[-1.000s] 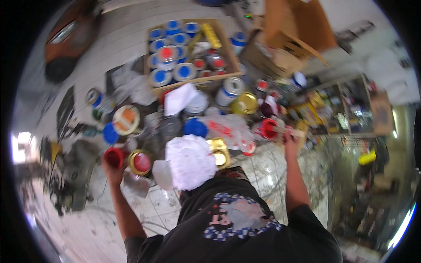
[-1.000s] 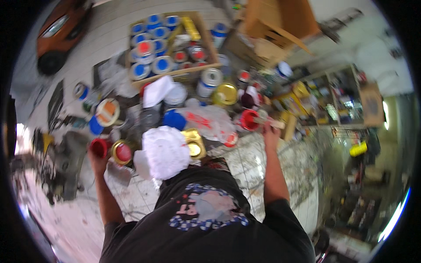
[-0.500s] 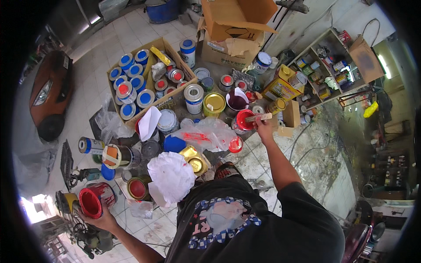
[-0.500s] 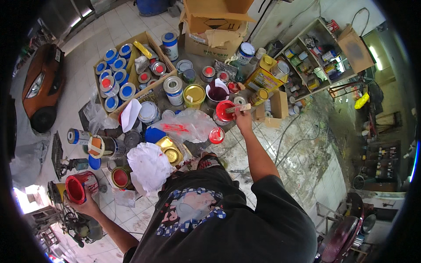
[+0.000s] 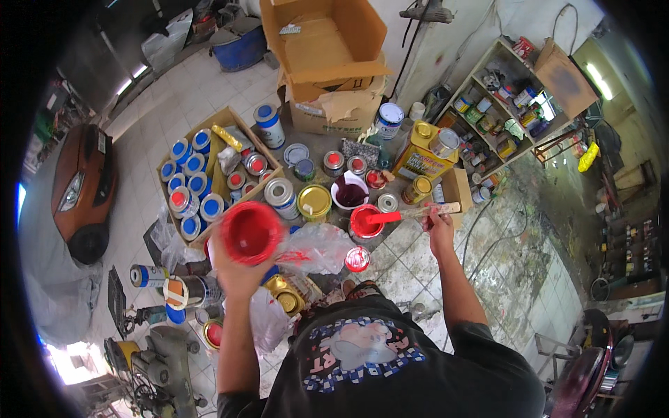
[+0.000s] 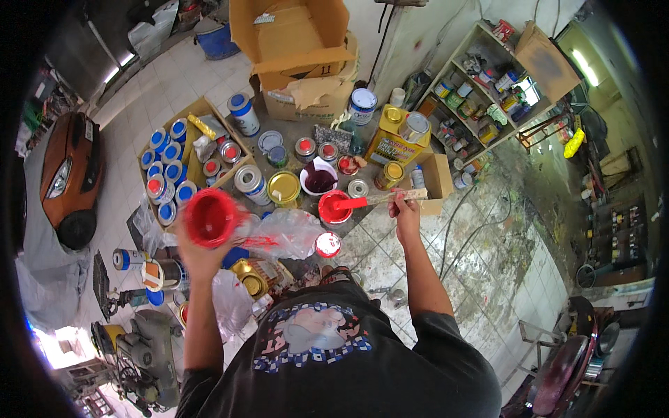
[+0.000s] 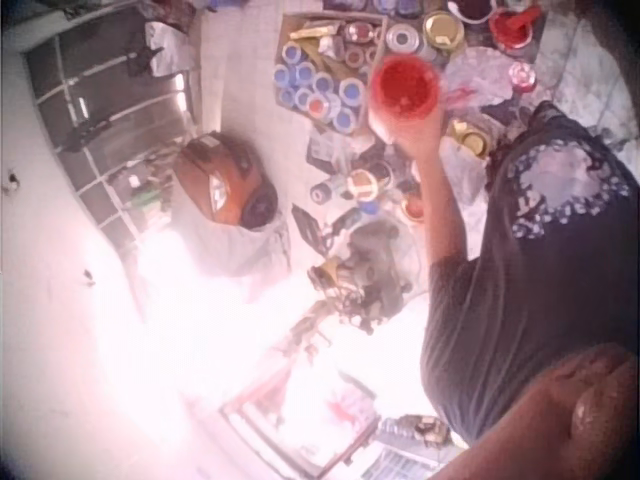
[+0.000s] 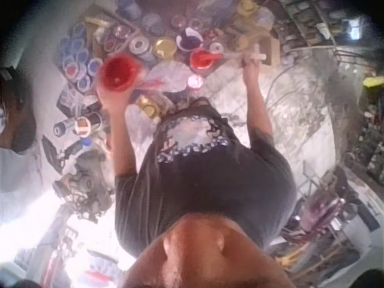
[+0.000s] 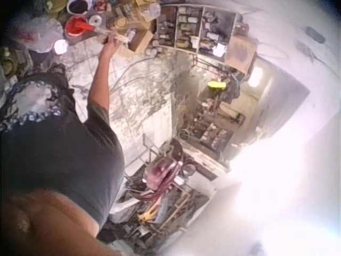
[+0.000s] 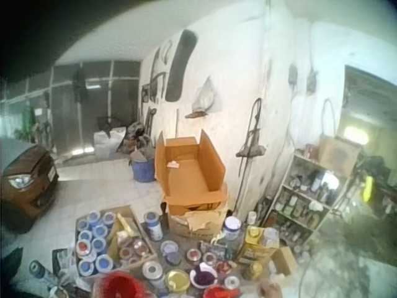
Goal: The person mixes red paint in a small container using a stir stick, then pours the paint into a spray gun cup. They wipe the cup with a cloth and walk to a car with its hood masked off. The person then spray paints the car hood red.
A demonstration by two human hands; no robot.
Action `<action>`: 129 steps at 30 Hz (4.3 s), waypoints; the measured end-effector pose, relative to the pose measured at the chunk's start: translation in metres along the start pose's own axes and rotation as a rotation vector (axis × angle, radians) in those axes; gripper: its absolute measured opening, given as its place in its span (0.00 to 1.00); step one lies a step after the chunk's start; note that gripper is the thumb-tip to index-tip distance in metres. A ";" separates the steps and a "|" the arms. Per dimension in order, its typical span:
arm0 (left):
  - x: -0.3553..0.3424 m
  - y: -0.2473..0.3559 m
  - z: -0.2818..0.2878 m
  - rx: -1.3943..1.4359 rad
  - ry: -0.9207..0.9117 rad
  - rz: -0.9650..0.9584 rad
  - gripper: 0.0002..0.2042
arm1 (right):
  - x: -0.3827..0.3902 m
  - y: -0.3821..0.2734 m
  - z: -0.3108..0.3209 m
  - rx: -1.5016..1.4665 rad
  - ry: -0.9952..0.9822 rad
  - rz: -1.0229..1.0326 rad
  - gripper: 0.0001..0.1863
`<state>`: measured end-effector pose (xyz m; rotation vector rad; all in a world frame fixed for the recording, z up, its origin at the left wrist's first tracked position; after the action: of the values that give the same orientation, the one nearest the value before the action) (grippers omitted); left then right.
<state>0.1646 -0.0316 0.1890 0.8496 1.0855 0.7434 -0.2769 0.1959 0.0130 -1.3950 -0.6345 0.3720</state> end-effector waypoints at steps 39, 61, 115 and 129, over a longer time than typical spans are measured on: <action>0.003 0.015 -0.190 0.136 -0.575 -0.243 0.52 | 0.038 -0.144 -0.025 -0.285 -0.281 0.239 0.17; 0.011 -0.021 -0.191 -0.006 -0.586 -0.108 0.51 | 0.026 -0.098 -0.009 -0.259 -0.031 0.210 0.14; 0.010 -0.062 -0.291 -0.812 -1.060 -0.129 0.55 | -0.013 0.012 -0.072 0.535 0.002 0.401 0.11; 0.011 -0.058 -0.283 -0.715 -1.023 -0.153 0.55 | -0.008 -0.002 -0.083 0.611 -0.142 0.406 0.10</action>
<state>-0.0951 0.0104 0.0689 0.4010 -0.0568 0.4063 -0.2333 0.1254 0.0093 -0.9011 -0.3020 0.9136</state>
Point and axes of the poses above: each hand's wrist, its own x-axis away from the middle knuckle, its own z-axis out of the back of the hand, y = z × x, the point moved 5 cm from there along -x, towards the middle knuckle, and after that the axes turned 15 degrees about x, right-handed, at the moved point
